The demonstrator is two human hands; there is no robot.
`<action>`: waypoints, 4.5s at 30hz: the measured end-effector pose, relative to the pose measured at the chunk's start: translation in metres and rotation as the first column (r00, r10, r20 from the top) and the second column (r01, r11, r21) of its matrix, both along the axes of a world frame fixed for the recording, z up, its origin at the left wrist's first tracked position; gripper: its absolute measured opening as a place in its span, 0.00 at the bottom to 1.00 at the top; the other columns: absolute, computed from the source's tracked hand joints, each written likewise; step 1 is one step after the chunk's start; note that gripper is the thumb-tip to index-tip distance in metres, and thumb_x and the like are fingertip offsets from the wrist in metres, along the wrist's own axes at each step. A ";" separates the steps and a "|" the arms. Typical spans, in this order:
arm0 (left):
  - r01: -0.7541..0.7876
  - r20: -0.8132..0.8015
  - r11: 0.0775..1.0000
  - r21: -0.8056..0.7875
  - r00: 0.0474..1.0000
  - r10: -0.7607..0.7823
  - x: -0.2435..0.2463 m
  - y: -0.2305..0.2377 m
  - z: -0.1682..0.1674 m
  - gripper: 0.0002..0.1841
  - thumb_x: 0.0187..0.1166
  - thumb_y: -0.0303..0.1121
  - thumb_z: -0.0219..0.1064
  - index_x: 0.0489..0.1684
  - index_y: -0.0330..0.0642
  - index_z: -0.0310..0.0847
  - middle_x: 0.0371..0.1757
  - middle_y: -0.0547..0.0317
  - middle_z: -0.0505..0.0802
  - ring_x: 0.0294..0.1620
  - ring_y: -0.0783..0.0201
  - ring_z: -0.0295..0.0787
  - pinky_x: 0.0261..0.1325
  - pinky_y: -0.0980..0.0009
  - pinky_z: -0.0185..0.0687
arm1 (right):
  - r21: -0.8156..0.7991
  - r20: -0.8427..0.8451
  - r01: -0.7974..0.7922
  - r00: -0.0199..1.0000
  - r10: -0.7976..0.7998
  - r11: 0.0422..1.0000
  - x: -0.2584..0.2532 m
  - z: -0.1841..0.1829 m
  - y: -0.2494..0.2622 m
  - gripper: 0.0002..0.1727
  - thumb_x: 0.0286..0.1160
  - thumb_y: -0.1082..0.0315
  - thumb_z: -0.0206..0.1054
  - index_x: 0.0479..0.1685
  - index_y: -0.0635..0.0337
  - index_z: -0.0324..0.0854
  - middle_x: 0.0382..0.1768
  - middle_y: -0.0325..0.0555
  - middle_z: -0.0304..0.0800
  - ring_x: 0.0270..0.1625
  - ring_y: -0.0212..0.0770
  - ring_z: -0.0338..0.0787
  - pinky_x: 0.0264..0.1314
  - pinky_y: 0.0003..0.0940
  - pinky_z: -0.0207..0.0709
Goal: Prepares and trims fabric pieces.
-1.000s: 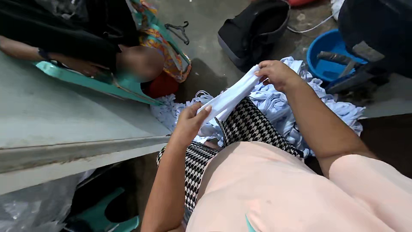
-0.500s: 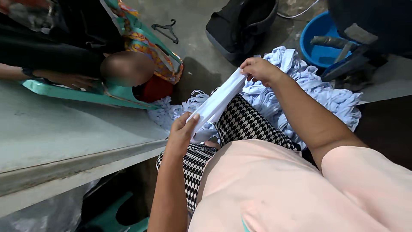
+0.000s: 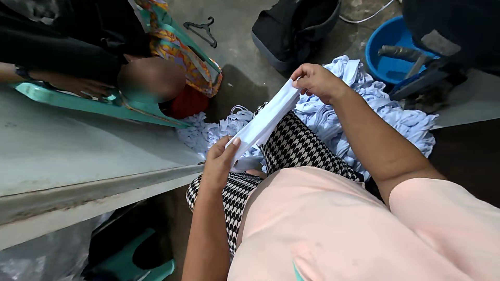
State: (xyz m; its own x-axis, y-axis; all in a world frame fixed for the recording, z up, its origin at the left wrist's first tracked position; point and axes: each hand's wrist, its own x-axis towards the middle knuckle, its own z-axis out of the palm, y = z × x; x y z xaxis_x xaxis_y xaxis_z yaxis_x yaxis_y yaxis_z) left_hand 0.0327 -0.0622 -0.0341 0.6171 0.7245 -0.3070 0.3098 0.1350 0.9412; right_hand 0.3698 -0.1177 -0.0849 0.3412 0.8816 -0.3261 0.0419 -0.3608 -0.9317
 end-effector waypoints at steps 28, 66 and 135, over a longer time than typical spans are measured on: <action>0.042 -0.236 0.995 0.091 0.972 -0.020 0.004 0.003 -0.034 0.13 0.89 0.41 0.60 0.47 0.42 0.86 0.30 0.63 0.88 0.28 0.73 0.82 0.36 0.72 0.80 | -0.052 0.291 0.014 0.957 0.002 0.999 -0.011 -0.016 0.001 0.22 0.76 0.68 0.71 0.67 0.68 0.78 0.59 0.66 0.84 0.60 0.60 0.86 0.63 0.60 0.79; 0.137 0.060 0.985 0.102 0.988 -0.143 0.006 0.008 -0.096 0.17 0.90 0.43 0.56 0.56 0.40 0.84 0.45 0.55 0.91 0.45 0.66 0.88 0.54 0.60 0.86 | -0.670 0.606 0.489 0.795 0.030 0.559 -0.018 -0.118 -0.181 0.34 0.76 0.63 0.68 0.80 0.70 0.67 0.80 0.77 0.62 0.83 0.73 0.65 0.78 0.66 0.67; 0.009 0.165 0.998 -0.067 0.986 0.003 0.015 -0.006 -0.061 0.13 0.87 0.35 0.61 0.54 0.33 0.82 0.39 0.56 0.90 0.36 0.71 0.85 0.43 0.70 0.82 | -0.401 -0.244 -0.549 0.835 0.493 0.733 -0.134 0.049 -0.116 0.30 0.92 0.41 0.39 0.44 0.56 0.76 0.29 0.34 0.76 0.32 0.27 0.79 0.38 0.22 0.75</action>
